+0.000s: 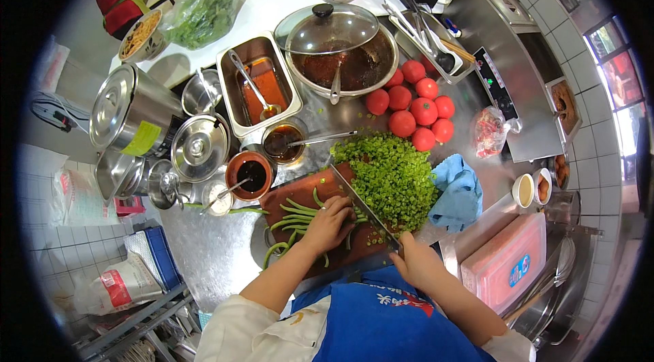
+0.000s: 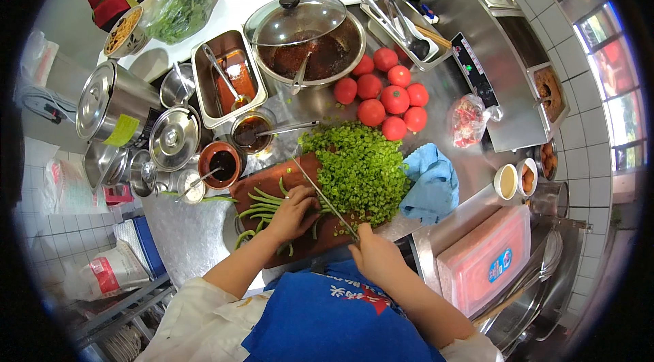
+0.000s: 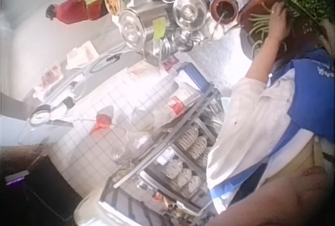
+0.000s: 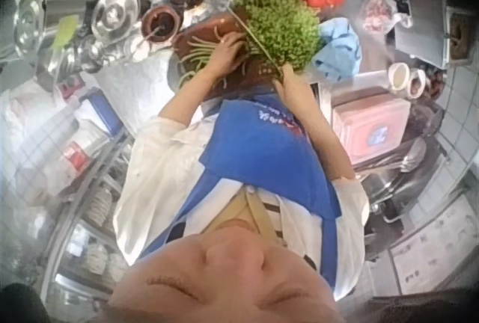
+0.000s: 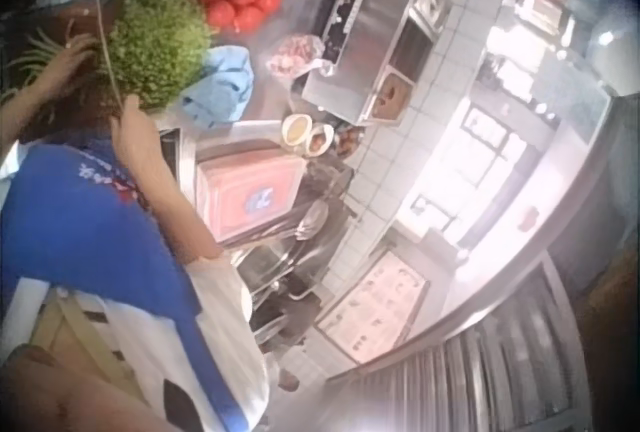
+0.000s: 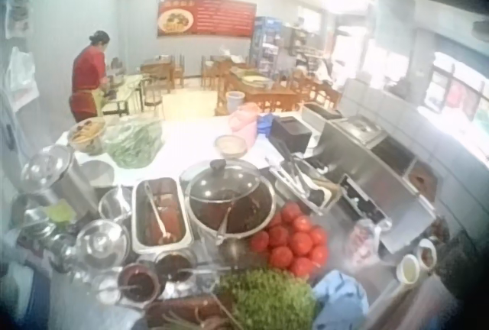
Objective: The person chops green beans into small pieces on a wooden cutting board using a knife. The chopped pieces accumulate on the board as the task continues.
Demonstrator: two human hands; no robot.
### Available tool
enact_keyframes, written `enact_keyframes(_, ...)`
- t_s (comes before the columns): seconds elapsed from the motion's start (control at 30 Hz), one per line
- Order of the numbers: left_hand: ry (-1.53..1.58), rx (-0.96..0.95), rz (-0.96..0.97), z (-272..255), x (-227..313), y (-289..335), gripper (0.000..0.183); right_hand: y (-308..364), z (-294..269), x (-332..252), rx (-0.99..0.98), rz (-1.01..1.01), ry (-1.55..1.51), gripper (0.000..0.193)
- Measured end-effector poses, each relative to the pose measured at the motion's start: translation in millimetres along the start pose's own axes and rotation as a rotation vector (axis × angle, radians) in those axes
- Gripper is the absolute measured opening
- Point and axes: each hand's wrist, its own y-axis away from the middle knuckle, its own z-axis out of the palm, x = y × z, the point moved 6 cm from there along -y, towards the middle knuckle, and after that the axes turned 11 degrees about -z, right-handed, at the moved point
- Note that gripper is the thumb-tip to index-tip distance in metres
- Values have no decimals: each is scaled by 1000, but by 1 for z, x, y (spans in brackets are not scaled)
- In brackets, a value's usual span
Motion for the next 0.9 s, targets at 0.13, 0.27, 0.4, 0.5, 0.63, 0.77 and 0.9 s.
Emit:
enact_keyframes(0.13, 20, -27, 4, 1, 5, -4, 25, -18, 41, 35, 88, -29, 22, 29)
enact_keyframes(0.27, -4, -5, 15, -1, 7, -5, 25, -26, 23, 30, 65, -65, 1, 29)
enact_keyframes(0.4, -2, 27, -15, 1, -1, 2, 24, 3, 2, 5, -62, 4, 2, 29)
enact_keyframes(0.5, -8, 4, -7, 0, 5, -2, 24, -13, 31, 24, 28, 9, -11, 29)
enact_keyframes(0.63, 28, 2, -2, 1, 4, -3, 26, -33, 30, 30, 127, -95, -34, 31)
enact_keyframes(0.77, 65, 23, -12, 0, -3, 2, 25, -9, 5, 6, -64, -1, -9, 33)
enact_keyframes(0.9, 50, -6, -13, 1, 5, -3, 25, -22, 40, 31, 94, -64, -30, 32)
